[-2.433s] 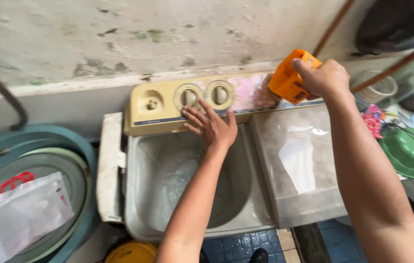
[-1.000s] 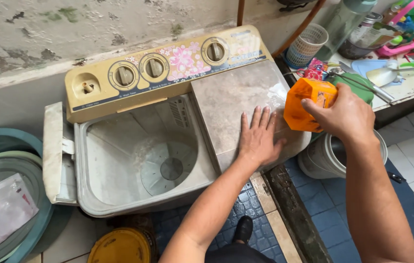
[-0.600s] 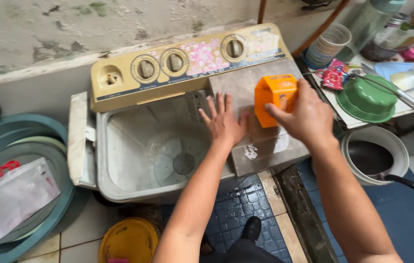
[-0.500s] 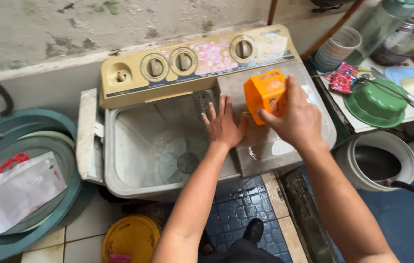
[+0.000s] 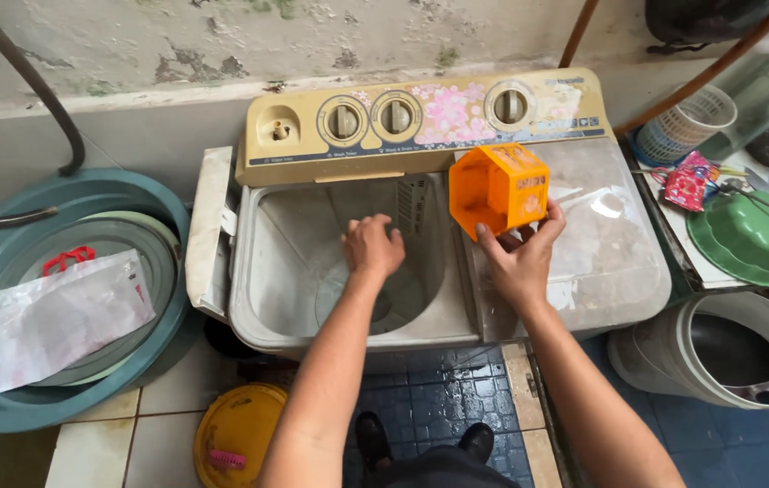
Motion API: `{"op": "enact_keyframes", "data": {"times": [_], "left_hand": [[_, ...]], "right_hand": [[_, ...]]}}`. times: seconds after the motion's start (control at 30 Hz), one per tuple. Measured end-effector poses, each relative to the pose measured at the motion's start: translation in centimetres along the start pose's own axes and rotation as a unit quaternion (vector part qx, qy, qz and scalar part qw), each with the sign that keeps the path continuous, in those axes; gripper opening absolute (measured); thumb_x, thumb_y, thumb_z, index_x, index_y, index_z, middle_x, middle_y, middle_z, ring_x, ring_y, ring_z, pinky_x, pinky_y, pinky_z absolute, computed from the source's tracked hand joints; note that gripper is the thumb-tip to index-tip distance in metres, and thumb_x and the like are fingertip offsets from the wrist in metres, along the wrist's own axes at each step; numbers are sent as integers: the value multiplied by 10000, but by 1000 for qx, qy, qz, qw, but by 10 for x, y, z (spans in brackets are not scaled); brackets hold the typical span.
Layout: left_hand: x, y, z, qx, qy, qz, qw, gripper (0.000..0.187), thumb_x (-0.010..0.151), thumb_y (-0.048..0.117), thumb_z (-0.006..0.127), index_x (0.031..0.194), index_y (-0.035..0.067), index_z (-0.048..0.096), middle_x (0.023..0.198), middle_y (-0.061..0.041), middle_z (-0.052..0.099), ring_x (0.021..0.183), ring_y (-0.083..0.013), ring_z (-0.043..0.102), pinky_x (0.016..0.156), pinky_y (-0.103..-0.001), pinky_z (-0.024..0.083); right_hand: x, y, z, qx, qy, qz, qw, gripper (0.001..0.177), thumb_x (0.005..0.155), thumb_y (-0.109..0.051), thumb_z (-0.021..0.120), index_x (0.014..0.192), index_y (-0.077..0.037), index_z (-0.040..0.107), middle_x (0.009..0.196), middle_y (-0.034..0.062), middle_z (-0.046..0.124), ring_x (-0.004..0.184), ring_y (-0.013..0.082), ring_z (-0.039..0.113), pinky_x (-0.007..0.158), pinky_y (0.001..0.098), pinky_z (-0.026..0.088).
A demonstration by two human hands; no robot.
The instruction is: Manually filling a washing machine and adding detergent to wash clothes.
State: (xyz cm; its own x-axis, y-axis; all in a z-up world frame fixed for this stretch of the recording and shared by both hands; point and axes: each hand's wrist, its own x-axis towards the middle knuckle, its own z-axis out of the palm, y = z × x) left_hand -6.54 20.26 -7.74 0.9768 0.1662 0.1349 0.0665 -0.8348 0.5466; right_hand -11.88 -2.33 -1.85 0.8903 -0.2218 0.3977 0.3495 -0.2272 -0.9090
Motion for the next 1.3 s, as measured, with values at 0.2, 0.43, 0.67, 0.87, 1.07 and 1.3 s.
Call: {"op": "enact_keyframes", "data": {"times": [0.2,0.43,0.67,0.87,1.07,1.3], "left_hand": [[51,-21,-36,-49,135,42,989,194,839,189,698,1019,125,735,986,-77,732,1044,-330,637,917,-494,483],[137,-42,-47,-68,234,121,962,237,826,120,711,1060,78,717,995,-116,716,987,-358,630,897,-475,492],[180,-31,-56,-65,166,104,978,219,843,192,788,971,44,692,931,-152,697,968,-373,632,873,-490,488],[191,-47,-73,-17,154,259,953,179,819,93,791,949,32,684,968,-164,693,970,-383,622,869,-485,492],[189,-49,-81,-7,137,292,947,131,821,111,795,931,65,740,933,-141,714,926,-366,650,834,-460,519],[188,-23,-66,-111,156,33,981,249,769,271,788,705,41,721,754,-185,725,746,-396,704,729,-474,572]], "right_hand": [[-6,5,6,-5,9,-9,1000,896,917,-135,811,1489,-20,132,1399,262,486,1238,299,642,1013,399,595],[-8,4,8,-25,25,-15,999,908,881,-129,827,1484,-24,156,1382,250,500,1214,289,645,975,388,605],[-7,-4,11,-32,32,2,999,903,850,-100,828,1471,-38,176,1320,211,551,1148,241,663,887,343,599],[-8,-1,14,-16,32,-12,999,895,854,-56,824,1478,-42,182,1353,207,530,1201,239,636,950,340,583],[-10,-4,14,-30,30,-20,999,898,853,-54,826,1478,-38,181,1367,204,524,1222,239,637,965,339,588],[-9,-8,15,-46,42,-11,998,892,832,-54,825,1463,-35,195,1304,190,568,1141,221,668,889,321,600]]}}
